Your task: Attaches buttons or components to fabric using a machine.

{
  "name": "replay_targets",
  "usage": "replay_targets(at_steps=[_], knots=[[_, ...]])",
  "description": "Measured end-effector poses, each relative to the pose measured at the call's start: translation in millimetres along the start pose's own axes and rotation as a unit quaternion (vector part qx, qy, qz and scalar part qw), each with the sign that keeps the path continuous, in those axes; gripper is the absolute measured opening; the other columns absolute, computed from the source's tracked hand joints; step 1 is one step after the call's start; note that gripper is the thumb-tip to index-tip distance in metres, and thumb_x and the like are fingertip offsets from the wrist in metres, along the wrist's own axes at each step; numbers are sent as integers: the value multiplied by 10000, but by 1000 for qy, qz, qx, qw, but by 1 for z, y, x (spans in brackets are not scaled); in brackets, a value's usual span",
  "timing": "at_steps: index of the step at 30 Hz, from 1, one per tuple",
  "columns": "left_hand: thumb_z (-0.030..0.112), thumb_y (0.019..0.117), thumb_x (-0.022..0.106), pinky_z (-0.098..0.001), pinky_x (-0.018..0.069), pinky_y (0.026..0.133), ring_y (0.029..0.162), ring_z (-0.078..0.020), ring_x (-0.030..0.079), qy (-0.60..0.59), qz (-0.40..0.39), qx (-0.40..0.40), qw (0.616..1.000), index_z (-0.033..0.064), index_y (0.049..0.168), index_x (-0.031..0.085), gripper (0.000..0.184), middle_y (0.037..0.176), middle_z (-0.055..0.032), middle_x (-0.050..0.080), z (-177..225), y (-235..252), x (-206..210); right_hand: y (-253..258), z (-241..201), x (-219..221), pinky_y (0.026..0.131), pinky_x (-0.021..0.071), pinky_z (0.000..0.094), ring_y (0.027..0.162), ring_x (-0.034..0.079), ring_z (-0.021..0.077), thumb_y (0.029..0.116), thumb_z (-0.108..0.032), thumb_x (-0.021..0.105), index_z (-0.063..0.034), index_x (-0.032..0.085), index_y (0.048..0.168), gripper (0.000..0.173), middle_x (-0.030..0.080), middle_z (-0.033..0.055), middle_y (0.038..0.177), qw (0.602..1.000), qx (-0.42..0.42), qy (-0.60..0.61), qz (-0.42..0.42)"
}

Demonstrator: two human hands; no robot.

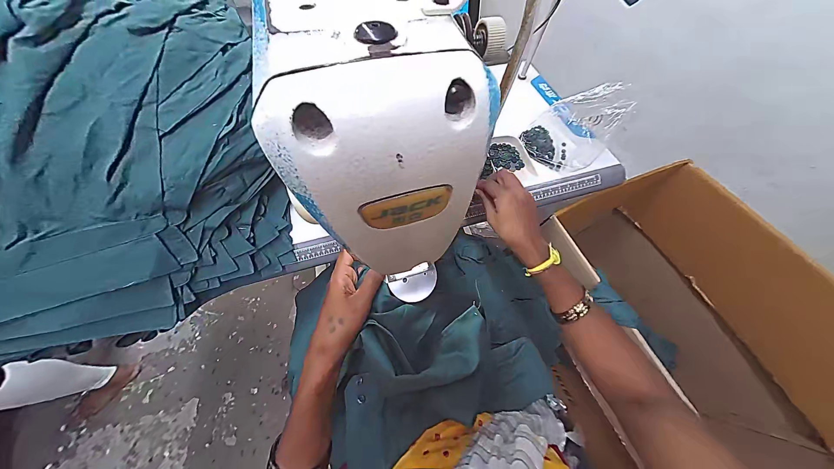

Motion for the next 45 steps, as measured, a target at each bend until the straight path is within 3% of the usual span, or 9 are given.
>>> replay_targets(at_steps=[11, 20, 23, 28, 32, 36, 39, 43, 45], knots=[[110, 993, 581, -173, 543, 769, 848, 8, 645, 1, 14, -25, 1000, 12, 1173, 542, 208, 956, 4, 656, -6, -2, 1, 6, 5, 7, 778, 544, 581, 996, 653, 459, 938, -55, 698, 20, 722, 1019, 113, 665, 245, 1084, 999, -33, 13, 2], [211, 1026, 541, -188, 515, 720, 770, 25, 602, 88, 17, -30, 995, 55, 1174, 530, 215, 855, 51, 607, -20, 5, -3, -11, -15, -22, 629, 510, 314, 692, 592, 141, 961, -29, 656, -20, 668, 1121, 160, 654, 92, 873, 967, 65, 239, -50], [311, 1051, 502, -460, 522, 819, 891, -234, 651, 238, 38, 13, 970, -61, 1214, 585, 414, 965, -154, 668, -14, -6, -5, -5, -56, -35, 681, 557, 313, 751, 671, 167, 918, -78, 702, 9, 695, 955, 95, 695, 114, 869, 986, -64, 154, 16], [406, 1060, 499, -267, 536, 738, 778, -125, 644, 119, -276, 297, 907, 87, 855, 685, 423, 772, -34, 657, 20, -103, 33, -45, -130, -35, 602, 502, 317, 671, 632, 212, 1042, -145, 529, -87, 624, 844, 227, 630, 68, 701, 917, -386, 28, 95], [701, 962, 452, -334, 504, 1025, 1166, -112, 626, 154, -155, 197, 956, 132, 1133, 691, 641, 1135, -19, 707, -26, -77, -23, -34, -147, -23, 598, 522, 336, 687, 683, 219, 913, -115, 629, -93, 703, 724, 204, 668, 62, 666, 921, -385, 42, 43], [486, 834, 727, -726, 377, 1038, 1323, -505, 488, 348, -87, -36, 933, 10, 1503, 456, 865, 1437, -260, 537, -116, -83, -100, -35, -91, -23, 716, 535, 203, 759, 636, 46, 1002, -293, 638, -53, 693, 857, 286, 681, 29, 796, 956, -167, 238, -38], [71, 872, 725, -721, 424, 994, 1241, -578, 521, 432, -114, -137, 884, -63, 1393, 559, 563, 1338, -364, 552, -154, -111, -88, -67, -38, 10, 719, 555, 331, 791, 677, 115, 923, -468, 708, -46, 721, 986, 427, 726, 51, 890, 947, 24, 236, -217], [-54, 821, 631, -599, 564, 793, 988, -454, 685, 466, -27, 91, 879, -56, 1037, 740, 241, 1065, -257, 692, -61, -101, -32, -143, -87, 60, 1160, 322, 650, 1441, 403, 460, 701, -396, 899, 37, 470, 1497, 1002, 419, 310, 1547, 906, -20, 264, -330], [28, 889, 619, -451, 598, 728, 910, -336, 714, 408, -1, 260, 875, 27, 911, 751, 133, 985, -168, 726, 10, -96, 12, -166, -128, 55, 1216, 305, 526, 1451, 446, 311, 793, -254, 799, 96, 483, 1450, 808, 510, 254, 1499, 902, -34, 355, -243]])
Point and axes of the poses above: each hand's wrist, its own y-axis towards the middle knuckle, its own x-axis out of the palm, z = x × y, the point moved 7 cm from there along y, towards the middle knuckle
